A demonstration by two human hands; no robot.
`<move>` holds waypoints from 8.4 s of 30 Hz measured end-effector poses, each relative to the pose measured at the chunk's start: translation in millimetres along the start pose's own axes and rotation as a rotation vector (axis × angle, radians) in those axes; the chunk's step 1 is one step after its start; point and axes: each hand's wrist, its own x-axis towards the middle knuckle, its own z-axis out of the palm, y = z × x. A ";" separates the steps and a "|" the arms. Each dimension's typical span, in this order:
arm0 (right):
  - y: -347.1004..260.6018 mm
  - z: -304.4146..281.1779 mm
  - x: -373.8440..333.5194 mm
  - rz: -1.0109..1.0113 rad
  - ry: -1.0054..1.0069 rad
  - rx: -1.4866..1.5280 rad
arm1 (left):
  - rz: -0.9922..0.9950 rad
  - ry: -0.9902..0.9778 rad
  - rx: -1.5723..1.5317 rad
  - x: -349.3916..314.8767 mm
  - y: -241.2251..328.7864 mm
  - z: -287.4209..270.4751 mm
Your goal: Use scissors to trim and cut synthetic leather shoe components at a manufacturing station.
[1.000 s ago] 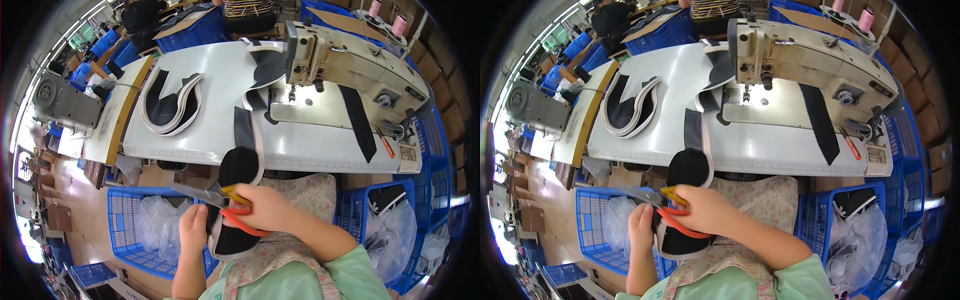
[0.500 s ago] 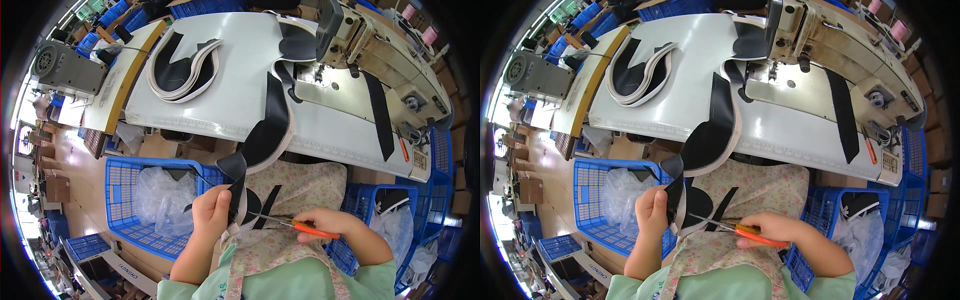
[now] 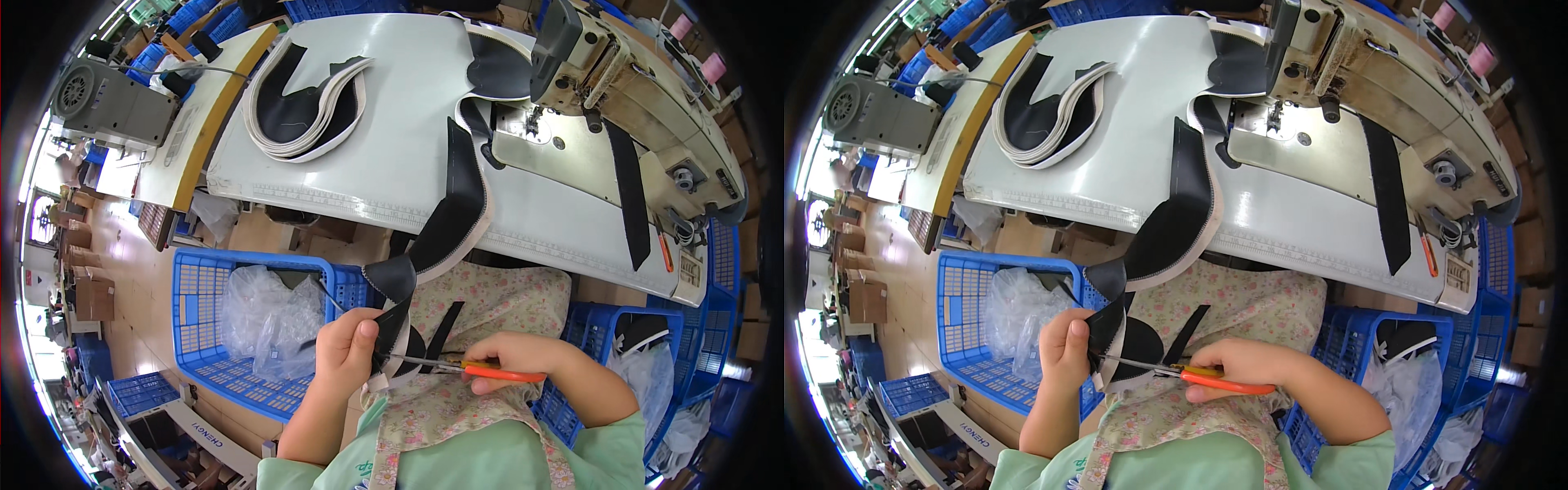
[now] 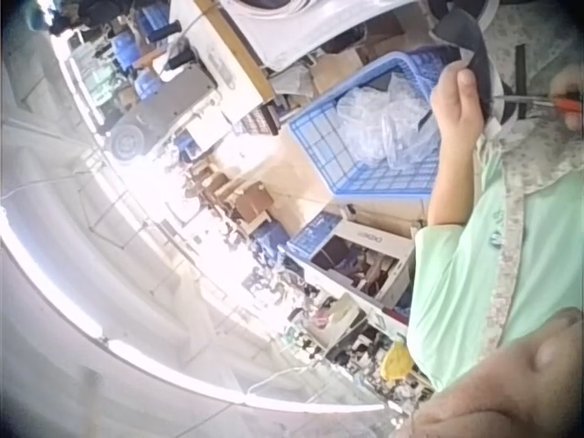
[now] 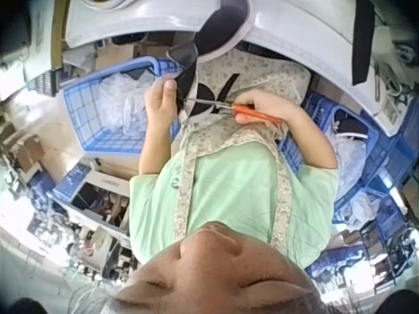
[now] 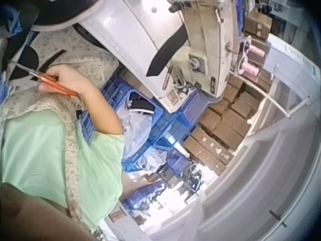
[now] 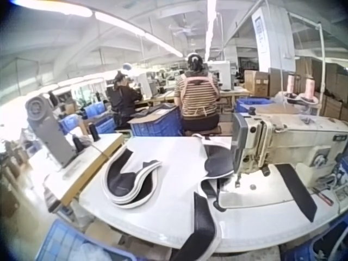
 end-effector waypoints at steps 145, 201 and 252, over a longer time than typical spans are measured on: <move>-120.9 -103.0 107.8 -0.587 1.303 0.072 | -0.319 0.469 -1.180 3.7 12.8 -74.8; 17.7 -21.2 -24.2 -0.021 0.217 -0.109 | -0.218 0.000 -0.188 33.2 3.6 43.1; -30.0 15.9 56.5 -0.596 1.002 -0.670 | -0.419 0.216 -0.784 59.0 -7.4 46.5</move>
